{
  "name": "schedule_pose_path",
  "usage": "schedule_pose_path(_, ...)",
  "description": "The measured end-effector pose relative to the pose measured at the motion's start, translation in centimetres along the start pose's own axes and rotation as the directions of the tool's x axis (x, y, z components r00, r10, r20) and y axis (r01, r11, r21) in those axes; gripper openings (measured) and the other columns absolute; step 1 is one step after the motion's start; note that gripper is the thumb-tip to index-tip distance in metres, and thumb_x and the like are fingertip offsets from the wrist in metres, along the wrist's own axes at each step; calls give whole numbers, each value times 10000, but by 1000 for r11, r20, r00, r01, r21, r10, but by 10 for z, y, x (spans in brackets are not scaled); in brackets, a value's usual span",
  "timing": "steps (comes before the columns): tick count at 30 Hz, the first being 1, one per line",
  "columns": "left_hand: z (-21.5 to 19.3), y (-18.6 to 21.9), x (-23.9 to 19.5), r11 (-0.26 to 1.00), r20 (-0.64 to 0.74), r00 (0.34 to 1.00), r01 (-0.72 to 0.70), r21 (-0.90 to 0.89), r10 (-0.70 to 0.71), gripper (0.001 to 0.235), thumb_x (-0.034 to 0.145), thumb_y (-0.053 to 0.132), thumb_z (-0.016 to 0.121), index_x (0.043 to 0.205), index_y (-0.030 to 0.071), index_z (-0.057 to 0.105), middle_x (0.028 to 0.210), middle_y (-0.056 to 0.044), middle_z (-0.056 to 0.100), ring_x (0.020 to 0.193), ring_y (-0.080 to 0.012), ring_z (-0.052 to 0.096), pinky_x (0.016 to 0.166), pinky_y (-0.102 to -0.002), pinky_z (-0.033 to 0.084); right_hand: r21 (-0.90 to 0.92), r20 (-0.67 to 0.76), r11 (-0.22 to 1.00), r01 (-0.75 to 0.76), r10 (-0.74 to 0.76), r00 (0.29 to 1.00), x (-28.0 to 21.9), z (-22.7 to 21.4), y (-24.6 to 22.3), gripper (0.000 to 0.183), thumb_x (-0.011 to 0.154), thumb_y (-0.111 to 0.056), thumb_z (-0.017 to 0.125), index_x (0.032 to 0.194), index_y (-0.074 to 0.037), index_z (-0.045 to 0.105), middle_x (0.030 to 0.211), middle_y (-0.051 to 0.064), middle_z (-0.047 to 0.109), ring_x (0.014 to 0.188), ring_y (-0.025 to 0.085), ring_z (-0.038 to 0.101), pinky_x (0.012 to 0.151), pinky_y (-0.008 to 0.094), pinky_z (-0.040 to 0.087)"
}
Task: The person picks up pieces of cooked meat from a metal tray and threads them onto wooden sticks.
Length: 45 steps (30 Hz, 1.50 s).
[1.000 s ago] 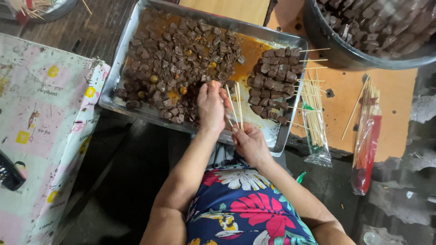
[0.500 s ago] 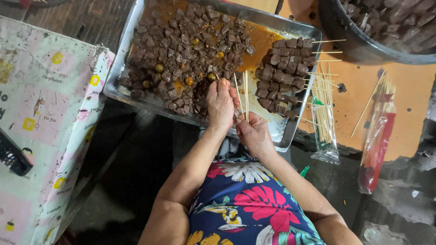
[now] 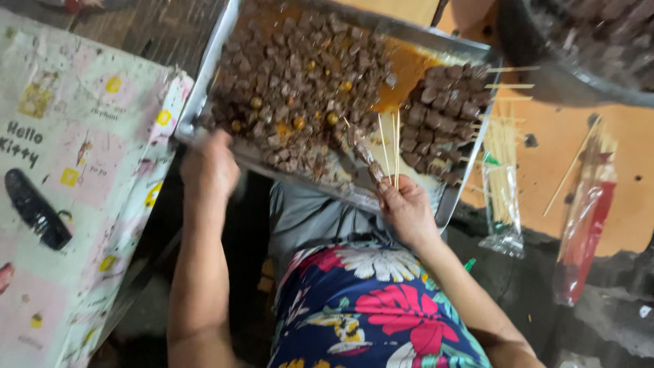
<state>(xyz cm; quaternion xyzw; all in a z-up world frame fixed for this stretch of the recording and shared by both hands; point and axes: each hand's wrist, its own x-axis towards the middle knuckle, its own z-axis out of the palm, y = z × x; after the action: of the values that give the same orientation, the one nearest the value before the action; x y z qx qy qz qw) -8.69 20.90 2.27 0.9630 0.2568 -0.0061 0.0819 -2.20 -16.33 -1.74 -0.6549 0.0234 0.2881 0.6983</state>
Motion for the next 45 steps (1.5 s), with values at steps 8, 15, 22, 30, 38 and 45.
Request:
schedule_pose_path(8,-3,-2,47,985,184,970,145,92,-160,364,839,284,801,1084,29,712,1086,-193,724,1023,-374,700,879,-495,559,-12,38,1000,1,-1,999,-4,11,3,203,1024,-200,615,866,-77,652,628,-27,574,480,60,450,432,234,347)
schedule_pose_path(15,30,-10,51,995,22,999,-41,96,39,177,838,174,758,937,30,736,1016,-210,739,989,-392,704,842,-486,576,-53,46,998,29,-26,999,-3,11,5,232,1032,-184,604,836,-65,643,636,-39,576,520,50,462,469,226,370)
schedule_pose_path(22,34,-5,40,995,-75,992,-102,-5,101,166,872,154,743,976,28,716,973,-199,738,919,-394,713,796,-494,582,-103,48,993,50,-46,998,-6,9,8,244,1029,-172,619,817,-56,653,625,-34,576,525,47,472,477,227,385)
schedule_pose_path(30,26,4,46,898,-212,976,-133,-421,45,237,891,128,810,1091,39,716,974,-193,736,859,-350,722,771,-456,580,52,41,999,15,-18,999,-6,7,8,171,1026,-169,619,911,-64,690,662,-33,608,528,41,469,475,214,369)
schedule_pose_path(38,25,78,6,-411,124,963,217,-885,240,210,951,-64,674,1117,64,677,1071,-140,734,875,-190,740,723,-312,642,34,74,999,29,-31,997,-5,12,8,202,1047,-163,621,897,-44,687,663,-29,599,529,46,459,475,222,364)
schedule_pose_path(45,34,126,0,-455,231,968,250,-855,98,143,1015,27,615,1155,33,642,1062,-157,746,839,-225,755,690,-330,636,-65,30,995,77,-76,997,-13,10,5,148,1019,-130,619,933,-32,691,665,-36,597,567,46,484,514,226,404)
